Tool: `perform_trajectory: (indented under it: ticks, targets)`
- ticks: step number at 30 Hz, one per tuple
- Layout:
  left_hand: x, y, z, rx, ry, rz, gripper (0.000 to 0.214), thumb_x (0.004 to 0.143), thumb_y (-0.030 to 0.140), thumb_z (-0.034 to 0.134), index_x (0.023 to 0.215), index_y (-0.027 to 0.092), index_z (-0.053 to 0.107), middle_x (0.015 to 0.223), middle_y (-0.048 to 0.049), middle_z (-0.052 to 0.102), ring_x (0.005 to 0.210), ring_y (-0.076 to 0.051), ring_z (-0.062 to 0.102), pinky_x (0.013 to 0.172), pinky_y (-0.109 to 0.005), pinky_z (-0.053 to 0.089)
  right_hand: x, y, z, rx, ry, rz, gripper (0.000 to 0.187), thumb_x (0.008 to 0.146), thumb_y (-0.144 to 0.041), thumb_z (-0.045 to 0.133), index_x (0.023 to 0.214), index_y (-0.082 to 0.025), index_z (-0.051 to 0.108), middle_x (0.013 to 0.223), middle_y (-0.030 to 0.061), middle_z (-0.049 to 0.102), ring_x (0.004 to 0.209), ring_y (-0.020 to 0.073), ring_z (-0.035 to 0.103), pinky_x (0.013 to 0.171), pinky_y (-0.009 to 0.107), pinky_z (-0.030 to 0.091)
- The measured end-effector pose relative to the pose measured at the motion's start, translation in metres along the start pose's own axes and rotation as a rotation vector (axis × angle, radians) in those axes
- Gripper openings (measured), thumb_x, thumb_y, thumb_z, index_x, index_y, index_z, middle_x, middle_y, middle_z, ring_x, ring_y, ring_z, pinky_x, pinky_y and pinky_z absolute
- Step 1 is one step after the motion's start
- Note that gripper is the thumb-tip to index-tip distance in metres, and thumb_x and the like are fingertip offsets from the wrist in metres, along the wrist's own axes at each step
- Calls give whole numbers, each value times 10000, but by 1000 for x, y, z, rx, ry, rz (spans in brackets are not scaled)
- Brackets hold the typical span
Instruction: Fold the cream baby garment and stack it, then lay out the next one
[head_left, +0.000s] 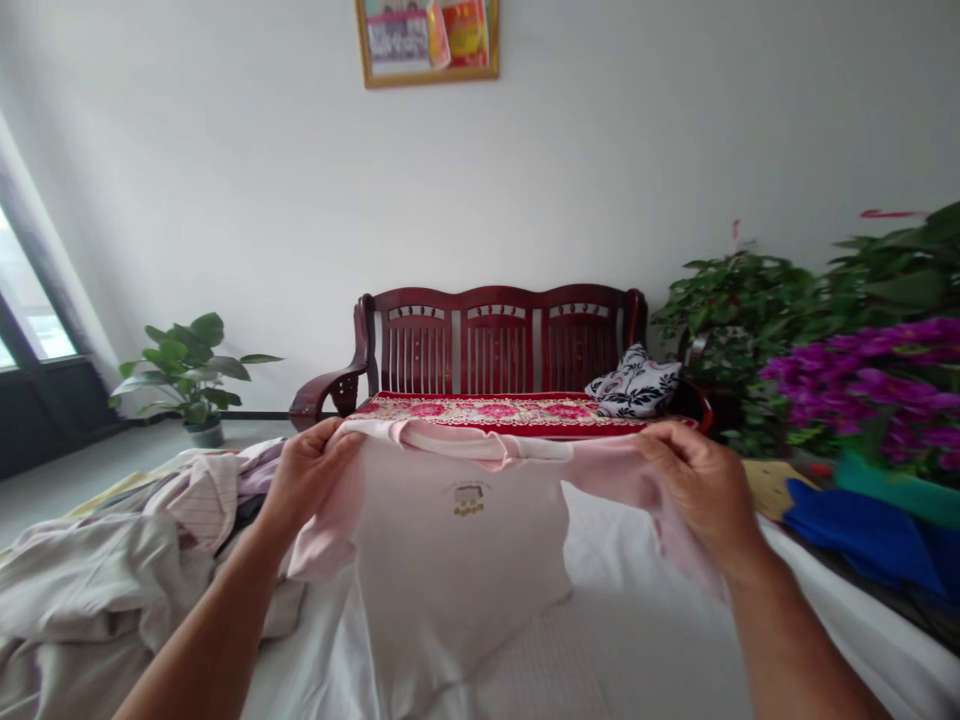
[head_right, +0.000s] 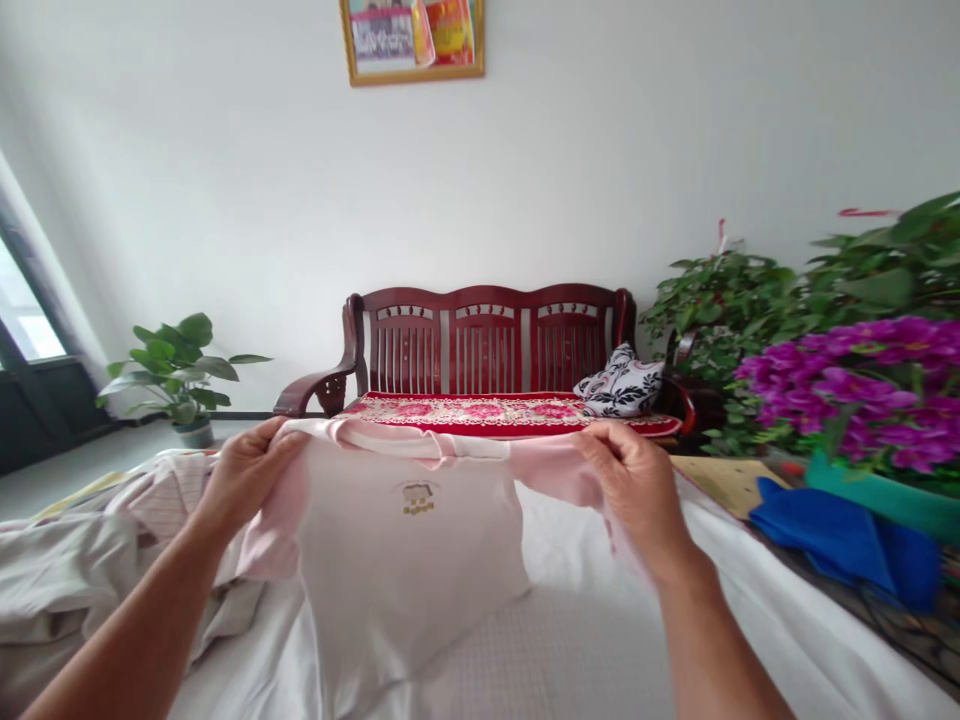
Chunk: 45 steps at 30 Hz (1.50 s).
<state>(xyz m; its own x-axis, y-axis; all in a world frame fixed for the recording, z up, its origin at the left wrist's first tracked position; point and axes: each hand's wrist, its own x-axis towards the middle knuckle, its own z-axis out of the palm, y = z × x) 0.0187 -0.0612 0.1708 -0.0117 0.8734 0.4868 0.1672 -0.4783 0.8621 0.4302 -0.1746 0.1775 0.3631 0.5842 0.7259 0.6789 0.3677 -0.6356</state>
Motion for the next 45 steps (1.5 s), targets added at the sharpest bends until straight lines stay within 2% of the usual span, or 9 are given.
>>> perform_trajectory:
  ticks: [4, 8, 15, 18, 21, 30, 36, 39, 45]
  targets:
    - [-2, 25, -19, -121, -22, -123, 439, 770, 550, 663, 873, 123, 647, 615, 3, 600, 505, -113, 514, 452, -198, 406, 3, -12, -33, 109, 82, 67, 367, 734, -596, 707, 699, -235, 645, 608, -11, 538, 587, 148, 462, 525, 272, 360]
    - [19, 39, -18, -58, -149, -229, 530, 793, 571, 635, 962, 69, 646, 674, -32, 652, 538, -139, 568, 498, -230, 436, 18, 2, -41, 337, -121, 246, 381, 708, -575, 749, 698, -211, 638, 593, 10, 553, 557, 151, 454, 483, 282, 337]
    - [53, -38, 54, 769, -139, -10, 275, 866, 407, 547, 818, 179, 691, 734, -21, 673, 668, -178, 614, 587, -245, 422, 21, 87, 25, -94, -383, 196, 391, 759, -564, 644, 627, -201, 581, 592, -12, 571, 587, 149, 494, 538, 254, 330]
    - [33, -82, 80, 908, -170, 6, 357, 834, 216, 584, 1186, 185, 630, 1124, -99, 676, 1003, -246, 626, 842, -337, 466, -5, 133, 53, -436, -400, 162, 174, 821, -371, 580, 843, -218, 659, 880, 32, 699, 805, 193, 618, 683, 268, 418]
    - [-4, -113, 95, 890, -334, 66, 344, 879, 187, 528, 1211, 178, 617, 1207, -103, 650, 1098, -225, 608, 961, -345, 449, -39, 159, 74, -568, -451, 127, 230, 832, -259, 523, 990, -182, 672, 1051, 101, 698, 1002, 233, 637, 847, 313, 456]
    - [-97, -154, 108, 1032, -698, 206, 542, 945, 411, 478, 1462, 259, 420, 1542, -114, 363, 1443, -333, 266, 1173, -561, 211, -138, 132, 132, -620, -647, -184, 459, 907, -384, 495, 1328, -215, 566, 1414, 106, 540, 1333, 302, 445, 1105, 484, 340]
    - [-109, -155, 94, 1026, -667, 155, 566, 940, 388, 477, 1478, 231, 396, 1559, -119, 325, 1452, -329, 247, 1167, -560, 233, -129, 128, 118, -639, -723, -116, 393, 957, -344, 404, 1267, -225, 615, 1361, 84, 594, 1270, 244, 516, 1061, 386, 375]
    - [-103, -148, 80, 925, -623, 152, 428, 943, 370, 470, 1327, 223, 587, 1451, -90, 503, 1370, -302, 409, 1136, -477, 326, -101, 135, 100, -714, -666, 67, 402, 982, -295, 310, 1145, -230, 671, 1139, 70, 714, 1057, 200, 643, 905, 291, 445]
    - [-64, -140, 36, 968, -289, 9, 366, 968, 332, 372, 1181, 273, 663, 1228, -44, 665, 1132, -259, 583, 976, -387, 430, -59, 179, 50, -928, -542, 292, 323, 857, -232, 494, 1121, -202, 678, 1098, 140, 709, 982, 282, 657, 752, 336, 452]
